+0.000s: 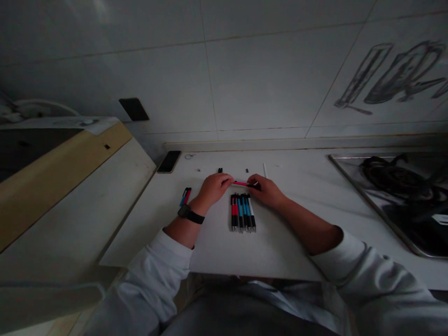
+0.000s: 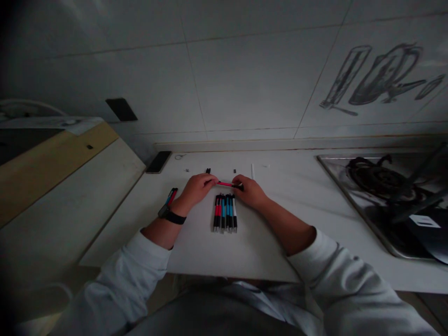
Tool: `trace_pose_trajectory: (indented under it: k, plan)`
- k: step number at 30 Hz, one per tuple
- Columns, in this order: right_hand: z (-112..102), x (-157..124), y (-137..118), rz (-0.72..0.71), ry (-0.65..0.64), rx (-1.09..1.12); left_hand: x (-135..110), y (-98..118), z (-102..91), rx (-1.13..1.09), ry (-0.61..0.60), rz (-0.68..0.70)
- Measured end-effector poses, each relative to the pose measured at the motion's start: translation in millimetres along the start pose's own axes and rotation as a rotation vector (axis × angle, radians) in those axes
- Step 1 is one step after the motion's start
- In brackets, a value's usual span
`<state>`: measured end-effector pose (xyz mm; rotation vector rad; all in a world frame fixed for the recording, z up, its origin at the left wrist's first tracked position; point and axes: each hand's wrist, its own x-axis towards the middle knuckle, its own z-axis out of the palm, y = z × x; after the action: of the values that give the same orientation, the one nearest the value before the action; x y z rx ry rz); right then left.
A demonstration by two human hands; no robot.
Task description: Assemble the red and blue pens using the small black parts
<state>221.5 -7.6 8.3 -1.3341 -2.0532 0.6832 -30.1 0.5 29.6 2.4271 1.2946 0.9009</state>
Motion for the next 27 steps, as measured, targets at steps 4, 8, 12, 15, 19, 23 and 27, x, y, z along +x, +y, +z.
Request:
trace_pose_trajectory:
  k: [4, 8, 12, 15, 19, 23, 27]
  plan:
    - [-1, -1, -3, -0.044, -0.037, -0.039, 1, -2, 2.2, -0.089, 0.01, -0.05]
    - [-2, -1, -4, -0.037, 0.013, -0.058, 2, -4, 5.4, -0.249, 0.048, -0.102]
    - [-4, -1, -4, -0.039, 0.058, -0.039, 5, -15, 5.9, -0.364, 0.139, -0.18]
    - [-7, -1, -3, -0.013, 0.083, -0.082, 9, -26, 1.7, -0.443, 0.191, -0.275]
    - [-11, -3, -3, 0.011, 0.076, -0.256, 9, -34, -7.5, -0.382, 0.224, -0.368]
    - [-10, -5, -4, 0.043, 0.03, -0.431, 5, -27, -11.2, -0.188, 0.153, -0.268]
    - [-9, -6, -5, 0.045, 0.0, -0.467, 1, -17, -7.0, -0.067, 0.041, -0.136]
